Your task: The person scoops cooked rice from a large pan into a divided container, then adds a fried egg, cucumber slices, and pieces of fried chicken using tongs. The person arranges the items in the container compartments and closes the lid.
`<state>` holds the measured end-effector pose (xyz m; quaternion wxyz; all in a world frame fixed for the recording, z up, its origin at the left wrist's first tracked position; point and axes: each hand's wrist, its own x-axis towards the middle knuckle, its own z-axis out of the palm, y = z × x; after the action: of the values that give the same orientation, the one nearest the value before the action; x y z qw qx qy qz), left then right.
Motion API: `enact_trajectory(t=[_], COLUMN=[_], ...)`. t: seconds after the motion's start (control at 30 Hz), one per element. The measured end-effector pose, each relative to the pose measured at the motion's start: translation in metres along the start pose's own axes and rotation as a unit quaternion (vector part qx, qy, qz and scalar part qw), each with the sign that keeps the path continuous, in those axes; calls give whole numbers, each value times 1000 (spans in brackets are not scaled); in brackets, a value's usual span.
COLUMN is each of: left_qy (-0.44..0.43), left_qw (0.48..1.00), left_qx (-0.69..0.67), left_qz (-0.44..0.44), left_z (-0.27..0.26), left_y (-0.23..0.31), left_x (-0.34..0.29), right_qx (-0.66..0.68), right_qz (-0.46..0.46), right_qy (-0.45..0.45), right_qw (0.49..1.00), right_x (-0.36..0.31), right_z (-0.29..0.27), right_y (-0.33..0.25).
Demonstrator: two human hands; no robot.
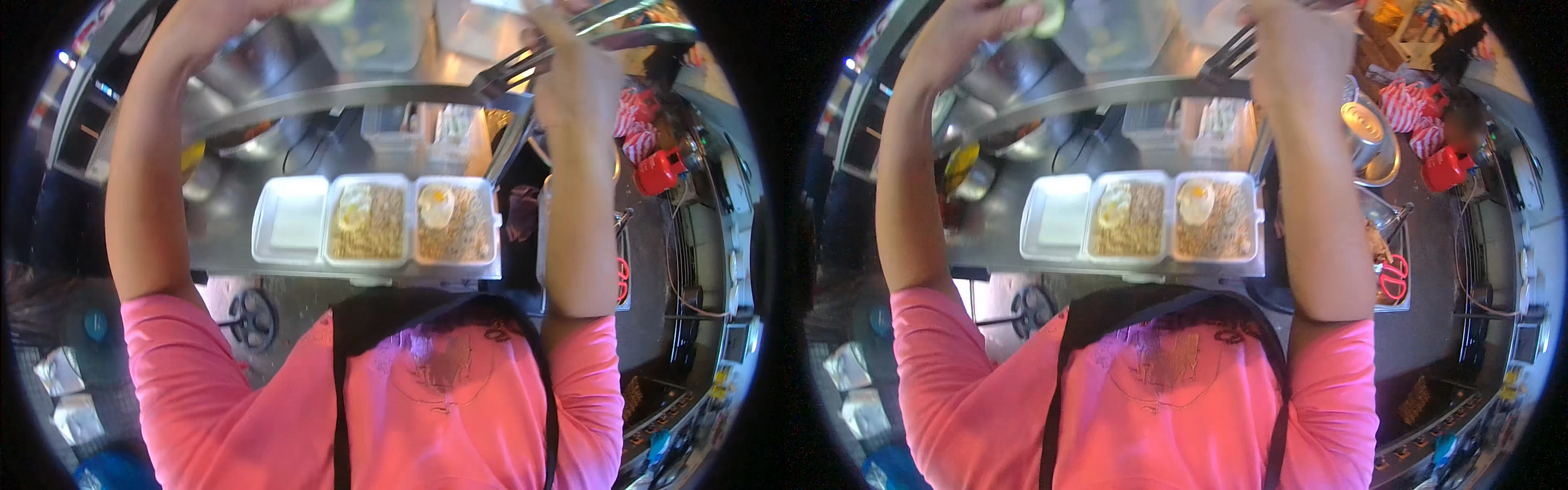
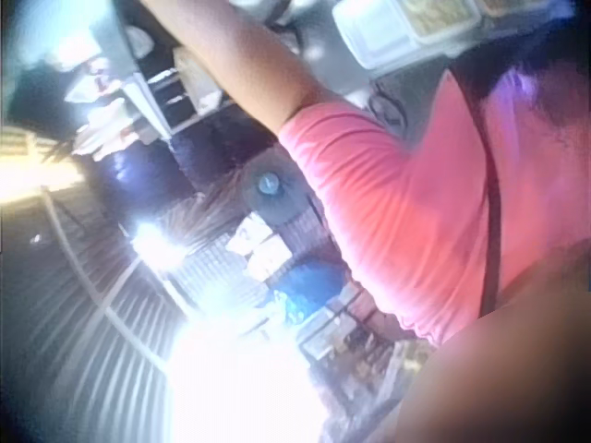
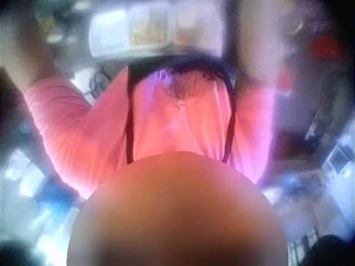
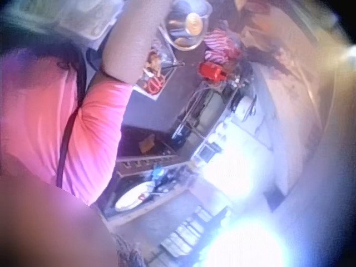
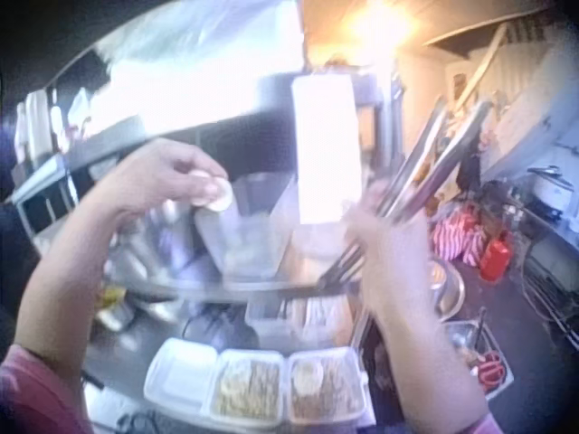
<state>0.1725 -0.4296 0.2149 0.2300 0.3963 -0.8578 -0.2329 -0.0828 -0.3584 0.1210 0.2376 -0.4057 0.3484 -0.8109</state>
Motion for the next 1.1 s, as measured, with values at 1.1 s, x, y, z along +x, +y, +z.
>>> enact_trajectory(t=[1.1], left_qy=[164], left_qw=[920], left_qx=[267], left_qz=[236], left_z=[15], left_y=[4], left_x=[19], right_qx=[63], right_qz=[-53], right_qy=[30], right_qw=[996], right_x=[15], right_z=[8], right_y=[6])
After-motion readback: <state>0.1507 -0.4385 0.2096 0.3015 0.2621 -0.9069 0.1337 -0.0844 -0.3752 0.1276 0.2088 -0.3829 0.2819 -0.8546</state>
